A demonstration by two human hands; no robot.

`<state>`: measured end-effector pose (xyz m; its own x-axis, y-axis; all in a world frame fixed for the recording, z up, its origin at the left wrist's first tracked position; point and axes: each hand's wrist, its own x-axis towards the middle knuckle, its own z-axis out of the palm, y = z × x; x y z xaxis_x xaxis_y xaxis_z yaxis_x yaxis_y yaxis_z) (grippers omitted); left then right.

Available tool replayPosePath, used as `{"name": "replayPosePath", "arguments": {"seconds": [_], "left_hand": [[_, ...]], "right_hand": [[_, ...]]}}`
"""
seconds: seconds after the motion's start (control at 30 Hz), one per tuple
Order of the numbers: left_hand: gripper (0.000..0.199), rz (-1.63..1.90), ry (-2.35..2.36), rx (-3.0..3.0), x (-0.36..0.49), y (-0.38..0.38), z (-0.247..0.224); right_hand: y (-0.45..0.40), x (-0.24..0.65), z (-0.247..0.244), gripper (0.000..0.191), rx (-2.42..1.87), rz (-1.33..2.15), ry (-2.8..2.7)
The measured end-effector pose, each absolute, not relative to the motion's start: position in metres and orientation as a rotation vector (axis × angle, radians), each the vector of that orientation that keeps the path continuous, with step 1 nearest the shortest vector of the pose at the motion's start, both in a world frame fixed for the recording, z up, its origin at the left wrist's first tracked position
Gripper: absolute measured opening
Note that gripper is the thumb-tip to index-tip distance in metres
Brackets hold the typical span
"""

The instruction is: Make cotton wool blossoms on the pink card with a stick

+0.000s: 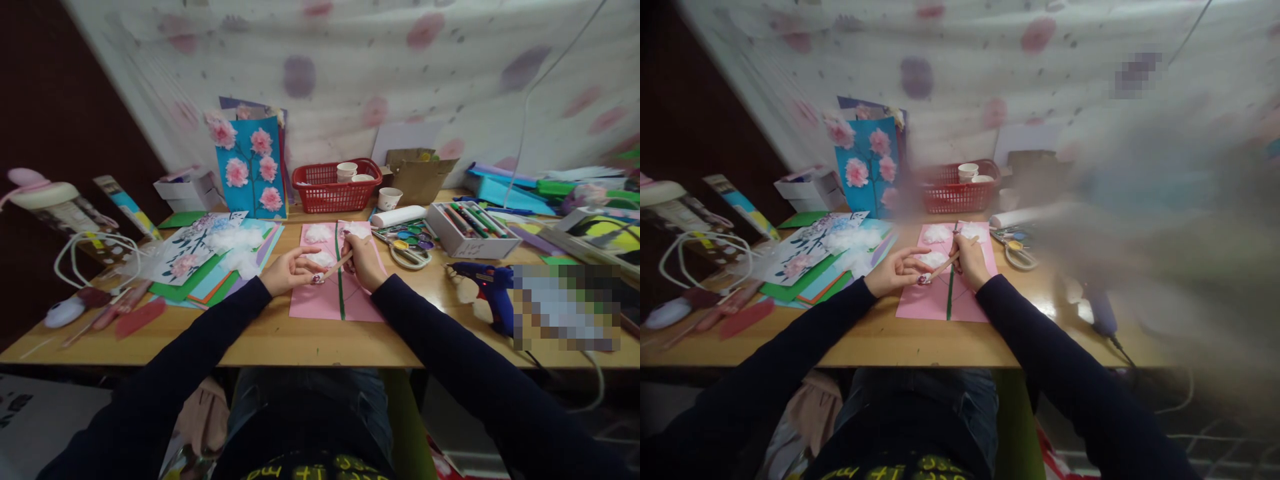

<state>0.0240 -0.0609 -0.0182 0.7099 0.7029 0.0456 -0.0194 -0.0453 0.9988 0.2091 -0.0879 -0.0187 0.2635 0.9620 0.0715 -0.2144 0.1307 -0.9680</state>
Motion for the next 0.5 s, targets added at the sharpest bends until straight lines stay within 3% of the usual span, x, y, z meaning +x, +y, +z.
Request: {"name": "replayPosePath", "arguments": {"seconds": [0.17, 0.33, 0.5], "left_hand": [[0.062, 0.741, 0.731, 1.525, 0.022, -0.055, -0.019], [0.051, 0.931, 0.82, 1.549, 0.021, -0.047, -0.01], [0.047, 0.896, 0.85, 1.701, 0.035, -0.046, -0.002]], "right_hand": [[-0.084, 0.216, -0.018, 0.038, -1.068, 0.957, -0.884], [-0.079, 0.229, -0.022, 0.043, -1.148, 0.59, -0.932], [-0.078, 0.23, -0.03, 0.042, -1.199, 0.491, -1.046]]}}
